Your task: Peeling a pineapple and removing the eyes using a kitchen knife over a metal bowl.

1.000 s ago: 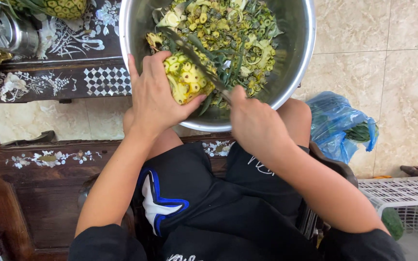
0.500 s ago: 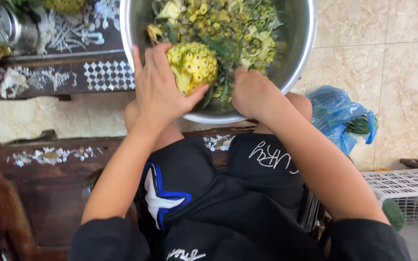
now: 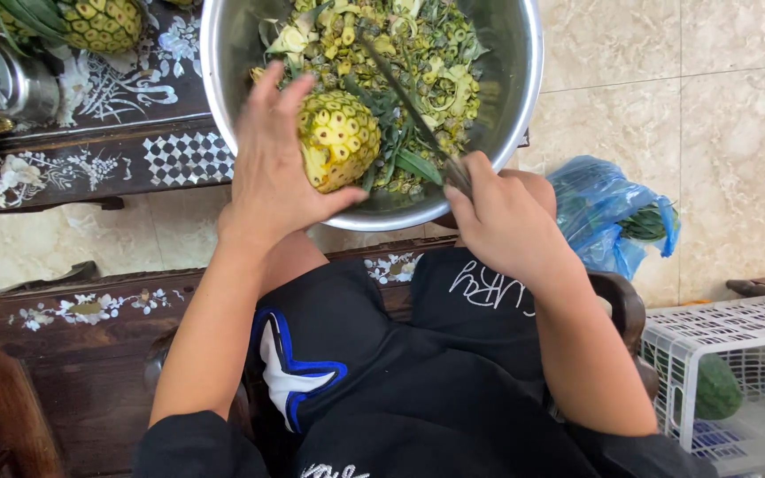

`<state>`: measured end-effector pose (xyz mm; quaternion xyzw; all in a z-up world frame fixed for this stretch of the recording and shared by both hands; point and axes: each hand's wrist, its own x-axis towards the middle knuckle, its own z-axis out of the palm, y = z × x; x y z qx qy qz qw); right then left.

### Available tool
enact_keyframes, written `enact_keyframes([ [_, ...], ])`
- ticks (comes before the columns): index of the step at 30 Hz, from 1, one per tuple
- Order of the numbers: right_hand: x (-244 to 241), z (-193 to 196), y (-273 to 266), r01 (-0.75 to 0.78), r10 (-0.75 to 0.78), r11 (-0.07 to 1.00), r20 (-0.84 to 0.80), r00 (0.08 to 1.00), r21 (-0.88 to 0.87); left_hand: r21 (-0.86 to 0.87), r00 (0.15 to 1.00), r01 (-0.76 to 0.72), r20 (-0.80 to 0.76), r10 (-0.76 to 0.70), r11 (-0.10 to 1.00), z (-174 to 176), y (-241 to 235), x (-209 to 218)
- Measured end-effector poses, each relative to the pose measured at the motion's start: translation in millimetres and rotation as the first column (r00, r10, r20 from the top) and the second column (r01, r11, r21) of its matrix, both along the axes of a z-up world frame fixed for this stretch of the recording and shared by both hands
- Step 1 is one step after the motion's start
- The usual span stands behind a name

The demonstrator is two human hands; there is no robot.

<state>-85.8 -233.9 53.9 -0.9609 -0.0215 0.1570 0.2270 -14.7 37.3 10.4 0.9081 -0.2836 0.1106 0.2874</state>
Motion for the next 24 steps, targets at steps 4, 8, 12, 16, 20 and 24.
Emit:
enact_keyframes([
  [4, -21, 2, -5, 0.061, -0.089, 0.962, 0.094, 0.992, 0.264, 0.131, 0.977, -0.013, -0.209, 0.041, 0.991, 13, 3, 7],
  [8, -38, 2, -11, 0.097, -0.139, 0.9, 0.069, 0.988, 0.425, 0.153, 0.973, 0.091, -0.222, -0.056, 0.984, 14, 11, 22],
  [12, -49, -5, -13, 0.171, -0.156, 0.912, -0.07, 0.985, 0.373, 0.136, 0.976, 0.186, -0.142, -0.167, 0.973, 11, 20, 30],
  [16, -55, -20, -16, 0.17, -0.15, 0.88, -0.08, 0.985, 0.444, 0.115, 0.98, 0.111, -0.18, -0.089, 0.987, 11, 14, 30],
  [20, -61, -28, -19, 0.139, -0.13, 0.843, -0.053, 0.99, 0.519, 0.103, 0.958, -0.119, -0.249, 0.142, 0.987, 1, 0, 29],
  [24, -63, -30, -23, 0.172, -0.137, 0.831, -0.105, 0.985, 0.529, 0.02, 0.913, -0.337, -0.235, 0.332, 0.941, -19, -6, 34],
])
